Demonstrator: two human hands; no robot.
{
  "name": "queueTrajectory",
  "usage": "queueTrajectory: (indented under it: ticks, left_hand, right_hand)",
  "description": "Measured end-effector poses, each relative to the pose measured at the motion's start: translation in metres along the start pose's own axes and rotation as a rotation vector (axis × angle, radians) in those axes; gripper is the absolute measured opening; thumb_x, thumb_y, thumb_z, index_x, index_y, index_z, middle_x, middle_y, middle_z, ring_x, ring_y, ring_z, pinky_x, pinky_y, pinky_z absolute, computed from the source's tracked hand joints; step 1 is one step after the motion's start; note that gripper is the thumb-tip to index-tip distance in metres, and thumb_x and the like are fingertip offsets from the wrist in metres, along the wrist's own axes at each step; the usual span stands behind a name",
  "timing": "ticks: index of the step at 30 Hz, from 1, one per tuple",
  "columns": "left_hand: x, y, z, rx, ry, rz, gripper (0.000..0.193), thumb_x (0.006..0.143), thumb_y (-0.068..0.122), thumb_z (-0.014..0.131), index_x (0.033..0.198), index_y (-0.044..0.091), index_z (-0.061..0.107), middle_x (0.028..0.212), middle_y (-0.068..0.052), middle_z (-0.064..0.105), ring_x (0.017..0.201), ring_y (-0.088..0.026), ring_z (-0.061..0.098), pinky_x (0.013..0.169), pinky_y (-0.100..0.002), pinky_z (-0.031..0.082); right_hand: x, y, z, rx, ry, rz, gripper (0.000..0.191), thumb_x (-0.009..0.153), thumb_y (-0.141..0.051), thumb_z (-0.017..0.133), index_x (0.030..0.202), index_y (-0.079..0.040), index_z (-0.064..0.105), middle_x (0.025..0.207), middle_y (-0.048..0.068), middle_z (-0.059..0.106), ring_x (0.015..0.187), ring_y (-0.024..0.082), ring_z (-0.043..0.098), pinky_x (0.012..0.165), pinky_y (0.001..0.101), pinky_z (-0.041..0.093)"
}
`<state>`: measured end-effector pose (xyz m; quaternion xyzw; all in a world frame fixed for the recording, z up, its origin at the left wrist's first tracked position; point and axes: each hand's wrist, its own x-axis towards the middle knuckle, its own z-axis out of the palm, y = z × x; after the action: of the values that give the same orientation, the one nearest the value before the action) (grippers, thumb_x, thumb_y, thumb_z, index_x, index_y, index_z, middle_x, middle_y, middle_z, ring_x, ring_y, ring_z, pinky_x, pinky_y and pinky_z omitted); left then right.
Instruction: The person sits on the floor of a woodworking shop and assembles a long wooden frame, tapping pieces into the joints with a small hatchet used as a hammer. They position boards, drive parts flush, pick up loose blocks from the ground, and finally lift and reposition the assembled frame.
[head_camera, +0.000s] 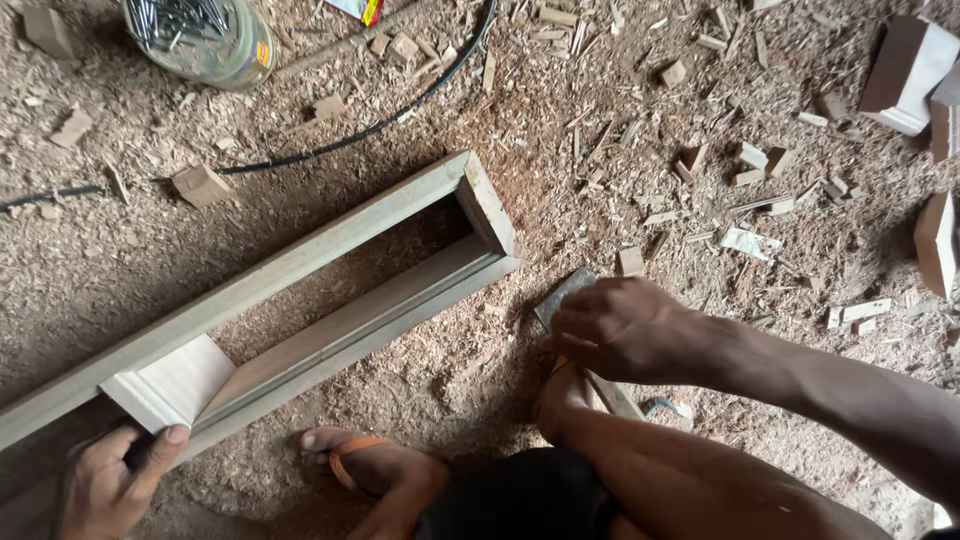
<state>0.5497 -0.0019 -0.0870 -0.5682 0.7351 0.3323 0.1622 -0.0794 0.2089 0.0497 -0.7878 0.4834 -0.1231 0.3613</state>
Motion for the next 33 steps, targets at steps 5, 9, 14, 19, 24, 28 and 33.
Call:
queueTrajectory:
  ticks: [5,9,14,19,24,28,33]
  left_hand:
    - [-0.010,0.045,-0.017,-0.010,0.025,-0.010,0.051,0.087,0.051,0.067,0.095,0.001,0.077,0.066,-0.017,0.068,0.060,-0.029,0.067,0.057,-0.041,0.053]
    - [-0.010,0.054,-0.017,-0.093,0.067,0.099,0.050,0.088,0.050,0.069,0.095,0.000,0.074,0.068,-0.015,0.070,0.063,-0.028,0.065,0.062,-0.041,0.052]
    - [-0.011,0.017,-0.017,0.015,0.065,0.027,0.052,0.087,0.051,0.070,0.087,-0.001,0.073,0.063,-0.018,0.063,0.060,-0.030,0.060,0.059,-0.043,0.049]
    - [0.004,0.007,0.001,0.313,0.175,0.606,0.027,0.093,0.027,0.068,0.093,0.002,0.077,0.067,-0.022,0.064,0.059,-0.036,0.060,0.056,-0.048,0.047]
    - [-0.006,0.026,0.001,-0.071,0.103,0.127,0.045,0.089,0.045,0.068,0.095,0.000,0.072,0.069,-0.017,0.067,0.063,-0.031,0.066,0.062,-0.047,0.050]
    - [-0.004,0.024,-0.005,0.137,0.168,0.546,0.034,0.096,0.034,0.063,0.091,0.003,0.077,0.070,-0.021,0.066,0.064,-0.035,0.064,0.061,-0.048,0.051]
    - [-0.002,0.010,-0.001,0.120,0.066,-0.030,0.048,0.091,0.046,0.074,0.083,-0.001,0.072,0.066,-0.019,0.064,0.062,-0.031,0.064,0.061,-0.045,0.054]
  right_hand:
    - [0.019,-0.083,-0.092,0.179,0.405,-0.094,0.008,0.100,-0.013,0.065,0.098,-0.007,0.070,0.091,0.007,0.072,0.079,0.017,0.074,0.069,0.0278,0.062]
    - [0.030,-0.127,-0.121,0.428,0.406,0.091,0.028,0.107,-0.022,0.054,0.085,-0.011,0.067,0.078,0.001,0.072,0.066,0.009,0.073,0.059,0.0232,0.061]
    - [0.024,-0.121,-0.113,0.376,0.395,0.049,0.022,0.107,-0.019,0.056,0.092,-0.009,0.068,0.087,0.004,0.073,0.078,0.012,0.074,0.071,0.0264,0.061]
    - [0.027,-0.117,-0.096,0.468,0.360,0.015,0.017,0.107,-0.017,0.059,0.099,-0.008,0.069,0.096,0.006,0.074,0.090,0.016,0.074,0.084,0.0295,0.062]
    - [0.054,-0.124,-0.081,0.566,0.321,-0.008,0.012,0.108,-0.013,0.062,0.108,-0.004,0.071,0.104,0.010,0.075,0.101,0.019,0.074,0.096,0.0342,0.062]
    - [0.042,-0.113,-0.082,-0.201,0.379,-0.180,0.013,0.105,-0.019,0.068,0.112,-0.010,0.073,0.100,0.003,0.077,0.093,0.014,0.077,0.088,0.0317,0.062]
    - [0.009,-0.098,-0.082,-0.499,0.548,-0.285,0.021,0.104,-0.033,0.074,0.108,-0.013,0.073,0.100,0.001,0.076,0.088,0.010,0.076,0.086,0.0248,0.059]
